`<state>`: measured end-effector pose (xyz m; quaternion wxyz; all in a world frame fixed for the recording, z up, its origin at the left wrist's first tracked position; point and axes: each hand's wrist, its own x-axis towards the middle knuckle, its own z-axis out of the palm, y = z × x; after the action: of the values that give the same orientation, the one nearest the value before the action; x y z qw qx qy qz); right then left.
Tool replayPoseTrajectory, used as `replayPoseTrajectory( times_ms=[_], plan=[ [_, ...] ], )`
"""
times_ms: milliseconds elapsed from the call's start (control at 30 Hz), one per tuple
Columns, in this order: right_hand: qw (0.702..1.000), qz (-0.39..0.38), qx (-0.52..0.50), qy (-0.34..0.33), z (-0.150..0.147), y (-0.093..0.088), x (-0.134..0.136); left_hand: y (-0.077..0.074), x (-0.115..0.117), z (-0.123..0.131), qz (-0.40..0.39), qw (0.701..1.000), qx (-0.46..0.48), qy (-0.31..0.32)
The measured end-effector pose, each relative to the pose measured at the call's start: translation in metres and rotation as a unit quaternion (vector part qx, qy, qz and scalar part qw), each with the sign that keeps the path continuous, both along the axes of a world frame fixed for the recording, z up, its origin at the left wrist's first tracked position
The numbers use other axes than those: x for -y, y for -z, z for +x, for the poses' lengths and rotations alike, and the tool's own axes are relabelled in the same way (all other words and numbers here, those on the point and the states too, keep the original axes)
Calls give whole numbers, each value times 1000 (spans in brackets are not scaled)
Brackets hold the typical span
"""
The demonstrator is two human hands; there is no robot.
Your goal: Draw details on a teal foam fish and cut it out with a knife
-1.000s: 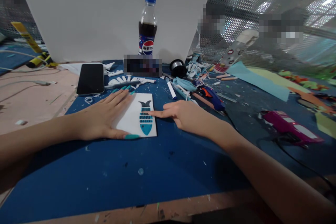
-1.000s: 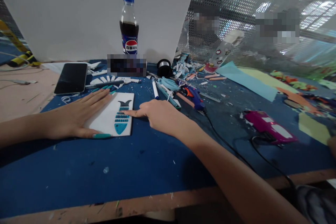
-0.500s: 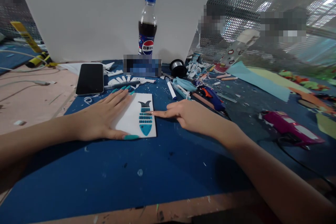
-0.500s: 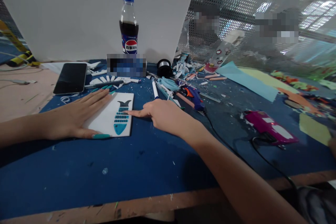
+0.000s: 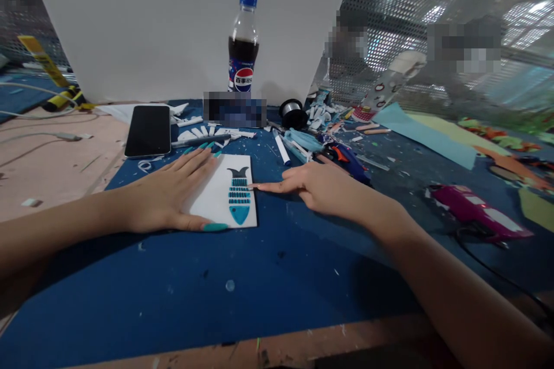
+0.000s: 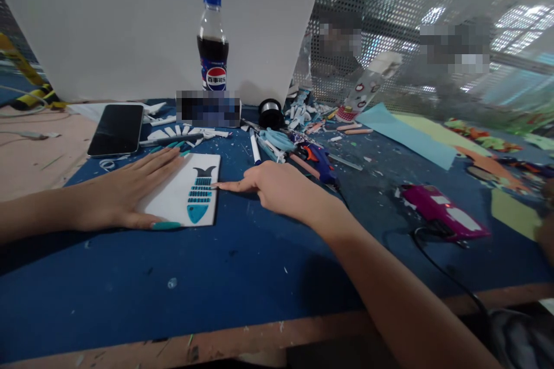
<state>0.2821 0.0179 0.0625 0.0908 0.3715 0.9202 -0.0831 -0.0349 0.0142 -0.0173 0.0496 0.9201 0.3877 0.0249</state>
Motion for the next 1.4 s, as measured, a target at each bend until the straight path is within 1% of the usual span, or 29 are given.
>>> replayPoseTrajectory(
  times_ms=[100, 133, 267, 367, 533, 633, 733, 833, 967, 1067, 1267, 1400],
  plan=[
    [1000, -13, -4, 28, 12, -3, -6, 0, 0, 0, -2, 1000, 3, 0],
    [999, -28, -7, 32, 15, -5, -8, 0, 0, 0, -4, 1000, 1, -2],
    [997, -72, -23, 32, 22, -14, -10, -1, 1, 1, -2, 1000, -1, -7],
    [996, -67, -48, 21, 20, -15, -7, -1, 1, 1, -3, 1000, 6, -5],
    [998, 21, -31, 43, 13, -9, -7, -2, 0, 2, -9, 1000, 7, -7],
    [998, 41, -36, 32, 12, -5, -9, -3, 0, 3, -17, 1000, 6, -14],
    [998, 40, -50, 22, 13, -3, -9, -3, 0, 4, -16, 1000, 14, -14],
    [997, 36, -68, 29, 13, -2, -5, -4, 1, 5, -11, 1000, 24, -13],
    [996, 24, -86, 11, 8, 2, 2, -14, 3, 8, -46, 998, 4, -31],
    [997, 17, -81, -6, 2, 5, 4, -20, 5, 11, -64, 997, -4, -37],
    [996, -15, -83, -27, -3, 13, 0, -18, 5, 13, -62, 997, 7, -46],
    [995, -27, -93, -29, -2, 17, -2, -20, 5, 13, -74, 997, 3, -36]
  ],
)
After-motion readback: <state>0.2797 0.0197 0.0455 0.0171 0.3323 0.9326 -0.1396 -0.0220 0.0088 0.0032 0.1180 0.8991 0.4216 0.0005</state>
